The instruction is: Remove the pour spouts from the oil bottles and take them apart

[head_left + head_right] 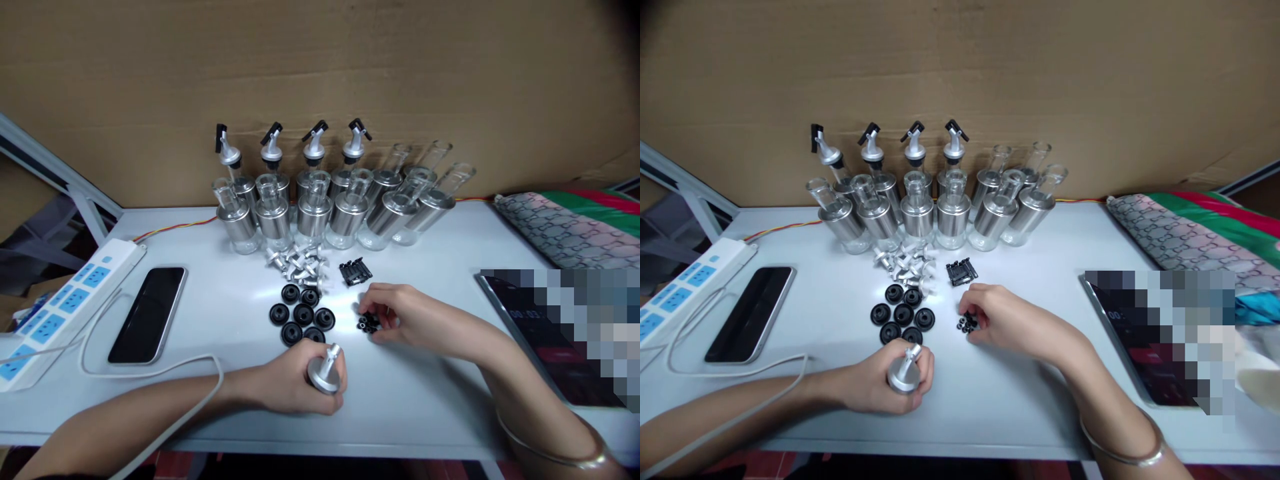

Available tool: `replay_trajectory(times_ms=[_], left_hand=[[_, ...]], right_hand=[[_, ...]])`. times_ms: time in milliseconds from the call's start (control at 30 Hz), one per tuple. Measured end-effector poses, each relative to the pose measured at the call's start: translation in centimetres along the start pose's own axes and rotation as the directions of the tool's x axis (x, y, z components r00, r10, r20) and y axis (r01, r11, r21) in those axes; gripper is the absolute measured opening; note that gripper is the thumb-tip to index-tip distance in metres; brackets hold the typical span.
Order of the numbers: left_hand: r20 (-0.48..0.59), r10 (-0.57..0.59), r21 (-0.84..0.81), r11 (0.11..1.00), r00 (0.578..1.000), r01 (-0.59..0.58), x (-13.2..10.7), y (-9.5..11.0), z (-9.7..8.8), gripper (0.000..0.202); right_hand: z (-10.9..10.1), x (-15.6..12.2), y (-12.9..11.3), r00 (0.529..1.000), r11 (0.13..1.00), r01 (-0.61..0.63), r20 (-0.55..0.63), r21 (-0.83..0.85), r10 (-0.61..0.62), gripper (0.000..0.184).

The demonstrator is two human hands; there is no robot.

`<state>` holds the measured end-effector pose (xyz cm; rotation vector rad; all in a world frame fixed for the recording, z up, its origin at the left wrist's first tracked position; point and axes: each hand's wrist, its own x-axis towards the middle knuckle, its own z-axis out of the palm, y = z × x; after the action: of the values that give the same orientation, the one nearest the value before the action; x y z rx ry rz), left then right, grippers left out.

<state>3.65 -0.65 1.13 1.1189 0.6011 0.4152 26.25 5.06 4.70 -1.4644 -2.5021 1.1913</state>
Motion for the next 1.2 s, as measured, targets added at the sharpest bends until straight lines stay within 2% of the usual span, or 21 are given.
replay_trajectory(times_ms=[267, 400, 567, 733, 900, 1200], left_hand=[[0.008, 0.011, 0.002, 1.000, 1.000, -0.011, 0.0, 0.0, -0.1, 0.019], [0.005, -0.001, 0.004, 1.000, 1.000, 0.001, 0.0, 0.0, -0.1, 0.019], [0.007, -0.007, 0.005, 1.000, 1.000, 0.007, 0.0, 0.2, 0.0, 0.018], [0.006, -0.007, 0.006, 1.000, 1.000, 0.007, 0.0, 0.2, 0.0, 0.018], [0.018, 0.016, 0.013, 1.000, 1.000, -0.016, -0.1, 0.0, -0.2, 0.021], [0.062, 0.034, -0.108, 0.994, 0.997, -0.028, -0.1, -0.5, -0.5, 0.054]], right_hand=[[-0.3, -0.1, -0.4, 0.998, 0.999, -0.046, 0.036, -0.027, 0.047, 0.025], [-0.7, -0.2, -0.5, 0.999, 0.999, 0.047, -0.006, -0.021, -0.047, 0.029], [-0.2, 0.0, -0.9, 0.988, 0.988, 0.150, 0.050, -0.035, -0.148, 0.020], [0.8, 0.4, -0.8, 0.984, 0.984, 0.172, 0.065, -0.046, -0.169, 0.011], [0.5, 0.1, -0.8, 0.987, 0.989, 0.145, 0.079, -0.030, -0.143, 0.011], [-0.2, -0.2, -0.4, 0.994, 0.996, 0.085, 0.073, -0.019, -0.083, 0.026]])
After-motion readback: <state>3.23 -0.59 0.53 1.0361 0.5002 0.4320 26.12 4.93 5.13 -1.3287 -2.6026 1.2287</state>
